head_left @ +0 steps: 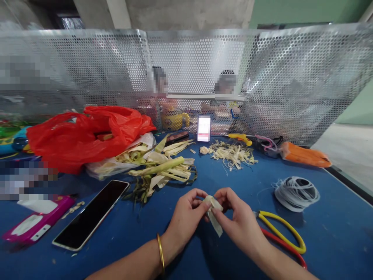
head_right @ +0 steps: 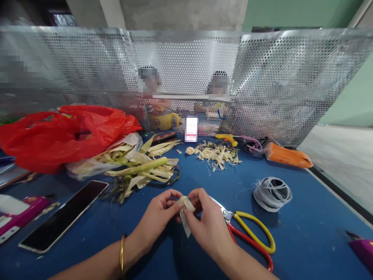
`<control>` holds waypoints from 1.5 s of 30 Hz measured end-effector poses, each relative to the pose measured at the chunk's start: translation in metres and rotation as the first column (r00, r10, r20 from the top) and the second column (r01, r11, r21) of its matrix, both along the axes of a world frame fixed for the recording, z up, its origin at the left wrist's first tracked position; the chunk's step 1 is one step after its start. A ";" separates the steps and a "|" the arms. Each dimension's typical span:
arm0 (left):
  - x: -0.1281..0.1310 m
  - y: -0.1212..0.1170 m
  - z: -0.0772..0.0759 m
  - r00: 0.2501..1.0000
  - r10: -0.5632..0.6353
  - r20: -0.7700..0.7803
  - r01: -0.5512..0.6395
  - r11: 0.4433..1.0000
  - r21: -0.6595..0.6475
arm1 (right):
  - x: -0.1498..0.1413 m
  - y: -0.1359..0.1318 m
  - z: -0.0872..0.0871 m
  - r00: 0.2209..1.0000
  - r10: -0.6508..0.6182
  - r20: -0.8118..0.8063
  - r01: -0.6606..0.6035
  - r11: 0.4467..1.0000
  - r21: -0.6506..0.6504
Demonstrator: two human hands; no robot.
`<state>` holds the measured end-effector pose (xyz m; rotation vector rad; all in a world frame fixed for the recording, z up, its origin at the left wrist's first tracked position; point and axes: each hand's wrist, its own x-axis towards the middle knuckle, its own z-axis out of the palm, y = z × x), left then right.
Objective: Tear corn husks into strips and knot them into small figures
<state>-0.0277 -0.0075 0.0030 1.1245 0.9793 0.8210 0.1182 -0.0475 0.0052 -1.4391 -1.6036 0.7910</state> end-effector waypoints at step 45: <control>0.000 -0.003 0.003 0.998 -0.053 0.026 0.051 0.996 0.076 | 0.001 0.006 0.001 0.910 -0.104 -0.401 0.050 0.988 -0.143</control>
